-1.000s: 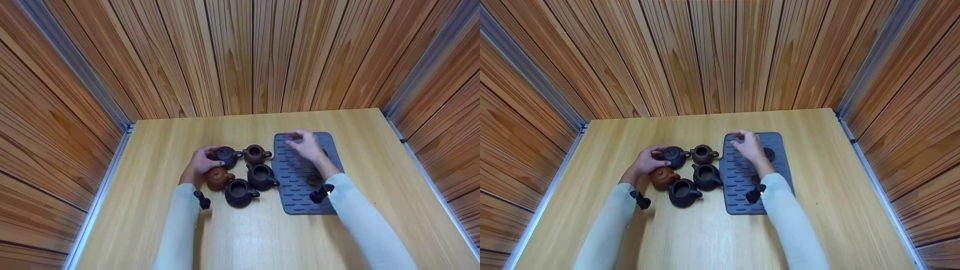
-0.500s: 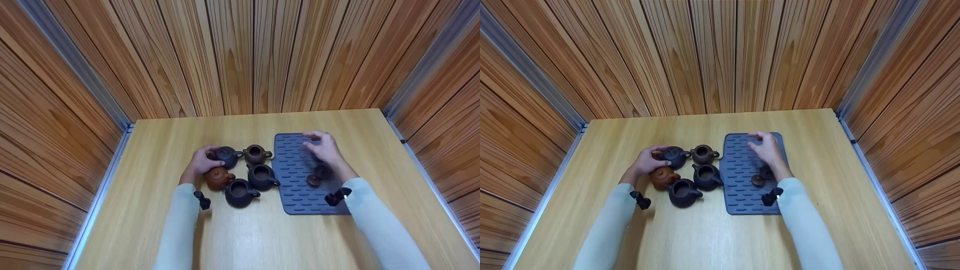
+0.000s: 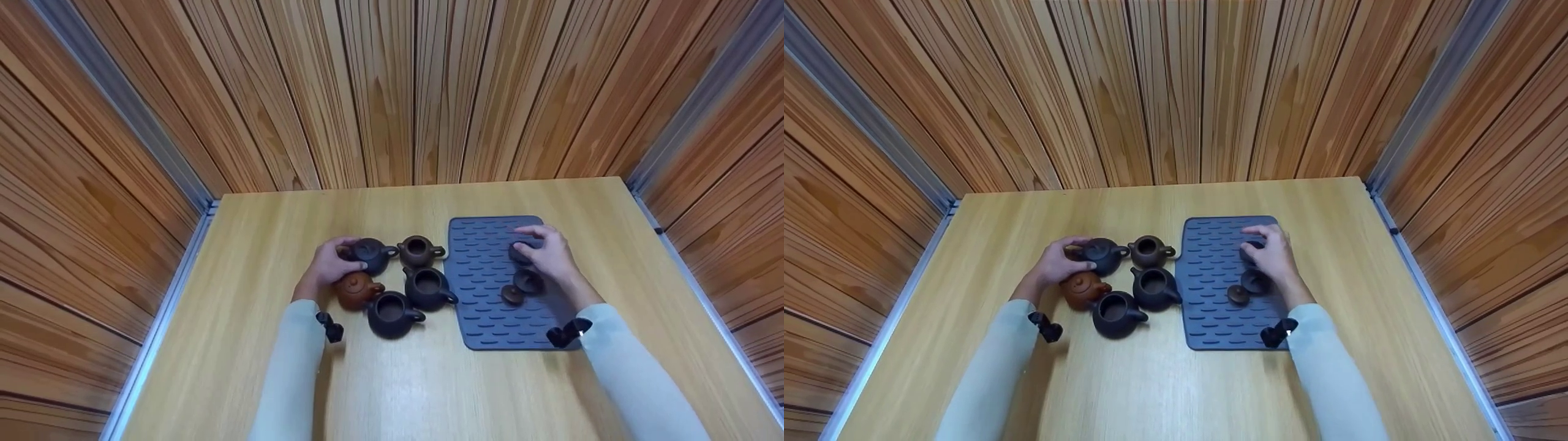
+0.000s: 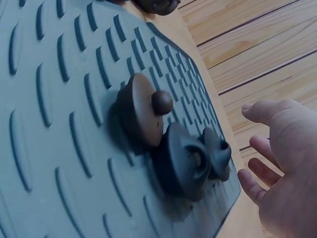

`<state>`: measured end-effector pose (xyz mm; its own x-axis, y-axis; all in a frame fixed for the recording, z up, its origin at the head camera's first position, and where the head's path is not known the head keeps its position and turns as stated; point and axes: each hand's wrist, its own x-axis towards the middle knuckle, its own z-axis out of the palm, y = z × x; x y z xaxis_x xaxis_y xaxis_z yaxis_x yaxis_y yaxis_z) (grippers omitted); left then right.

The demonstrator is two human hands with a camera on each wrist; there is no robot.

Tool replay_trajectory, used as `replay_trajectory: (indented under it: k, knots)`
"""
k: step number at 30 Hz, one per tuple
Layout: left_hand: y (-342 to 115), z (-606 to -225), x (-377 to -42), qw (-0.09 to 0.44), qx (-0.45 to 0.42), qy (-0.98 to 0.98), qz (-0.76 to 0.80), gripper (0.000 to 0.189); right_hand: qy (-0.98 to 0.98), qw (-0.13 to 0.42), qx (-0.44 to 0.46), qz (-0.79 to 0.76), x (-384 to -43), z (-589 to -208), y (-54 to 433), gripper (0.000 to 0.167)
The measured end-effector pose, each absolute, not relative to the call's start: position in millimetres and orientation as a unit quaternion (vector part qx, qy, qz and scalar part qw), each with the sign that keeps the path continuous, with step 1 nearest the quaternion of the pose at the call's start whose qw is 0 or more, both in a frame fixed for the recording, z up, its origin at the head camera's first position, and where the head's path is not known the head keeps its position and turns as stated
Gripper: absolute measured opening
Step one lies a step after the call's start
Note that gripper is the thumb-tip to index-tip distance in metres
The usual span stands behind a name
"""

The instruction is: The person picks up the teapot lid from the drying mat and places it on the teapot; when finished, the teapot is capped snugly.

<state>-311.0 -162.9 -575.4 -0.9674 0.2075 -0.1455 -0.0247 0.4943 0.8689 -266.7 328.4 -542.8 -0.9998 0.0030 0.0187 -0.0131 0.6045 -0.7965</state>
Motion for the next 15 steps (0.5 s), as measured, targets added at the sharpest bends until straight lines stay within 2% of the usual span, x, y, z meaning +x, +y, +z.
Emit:
replay_trajectory:
  k: [5, 12, 15]
  knots:
    - [-164.8, -576.4, -311.4, 0.120, 0.044, 0.854, 0.504, 0.062, -0.894, 0.016, -0.005, 0.448, -265.4, -555.1, 333.7, 0.042]
    - [-184.1, -649.0, -355.8, 0.107, 0.070, 0.844, 0.521, 0.068, -0.897, 0.036, -0.023, 0.440, -263.2, -569.7, 336.6, 0.041]
    - [-182.6, -641.2, -350.4, 0.102, 0.074, 0.845, 0.520, 0.068, -0.899, 0.042, -0.026, 0.436, -264.2, -572.5, 337.9, 0.039]
